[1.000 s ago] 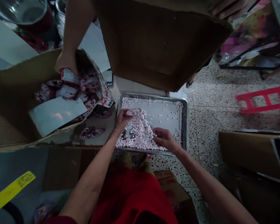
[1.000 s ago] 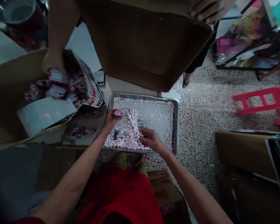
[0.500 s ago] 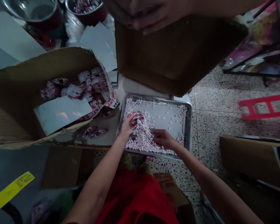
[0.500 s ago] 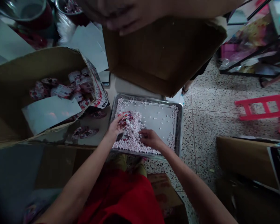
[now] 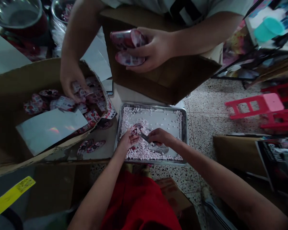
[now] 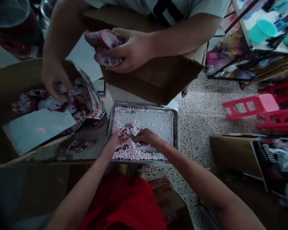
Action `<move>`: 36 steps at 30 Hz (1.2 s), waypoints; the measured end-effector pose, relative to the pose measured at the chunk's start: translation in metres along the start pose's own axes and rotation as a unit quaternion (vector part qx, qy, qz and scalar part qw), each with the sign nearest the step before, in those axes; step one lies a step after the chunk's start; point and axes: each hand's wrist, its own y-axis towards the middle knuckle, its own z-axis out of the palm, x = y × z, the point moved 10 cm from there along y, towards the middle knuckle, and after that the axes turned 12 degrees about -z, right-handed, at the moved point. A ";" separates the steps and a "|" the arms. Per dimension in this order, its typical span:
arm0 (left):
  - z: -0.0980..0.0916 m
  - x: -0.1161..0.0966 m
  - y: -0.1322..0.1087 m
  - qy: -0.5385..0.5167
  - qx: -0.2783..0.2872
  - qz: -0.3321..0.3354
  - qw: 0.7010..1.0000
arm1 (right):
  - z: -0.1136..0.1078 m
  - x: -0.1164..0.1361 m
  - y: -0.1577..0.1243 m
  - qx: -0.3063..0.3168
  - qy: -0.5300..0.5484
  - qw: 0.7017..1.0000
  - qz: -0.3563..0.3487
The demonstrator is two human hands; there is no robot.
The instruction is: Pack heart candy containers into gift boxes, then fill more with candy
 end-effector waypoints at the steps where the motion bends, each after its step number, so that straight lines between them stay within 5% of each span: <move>1: -0.012 -0.008 -0.003 0.052 -0.032 0.045 0.997 | -0.003 0.000 -0.003 0.002 0.003 1.000 0.003; 3: -0.029 -0.038 -0.016 0.170 -0.119 0.207 0.956 | -0.008 -0.005 -0.013 -0.001 0.014 1.000 0.006; 6: -0.015 -0.070 -0.035 0.305 -0.162 0.442 0.828 | -0.021 -0.025 -0.027 -0.035 -0.004 0.999 0.003; 9: 0.005 -0.075 -0.022 0.376 -0.131 0.507 0.764 | -0.042 -0.056 -0.037 -0.151 -0.180 0.972 0.002; 12: 0.002 -0.083 -0.018 0.354 -0.161 0.550 0.739 | -0.044 -0.088 -0.038 -0.236 -0.406 0.881 0.054; 14: -0.005 -0.086 -0.021 0.312 -0.186 0.577 0.731 | -0.026 -0.106 -0.027 -0.230 -0.473 0.847 0.078; 16: -0.004 -0.084 -0.019 0.268 -0.198 0.588 0.737 | -0.003 -0.116 -0.010 -0.218 -0.483 0.845 0.073; 20: 0.031 -0.059 0.002 0.226 -0.167 0.563 0.777 | 0.029 -0.114 0.025 -0.223 -0.427 0.876 0.042; 24: 0.066 -0.028 0.016 0.183 -0.121 0.500 0.838 | 0.027 -0.116 0.043 -0.262 -0.283 0.923 -0.023; 27: 0.066 -0.024 0.001 0.159 -0.133 0.490 0.847 | 0.010 -0.127 0.032 -0.285 -0.124 0.948 -0.075; 30: 0.061 -0.039 -0.025 0.200 -0.138 0.526 0.815 | -0.002 -0.128 0.006 -0.258 0.022 0.960 -0.106; 36: 0.056 -0.063 -0.046 0.290 -0.115 0.544 0.779 | -0.009 -0.072 -0.044 -0.135 0.088 0.977 -0.141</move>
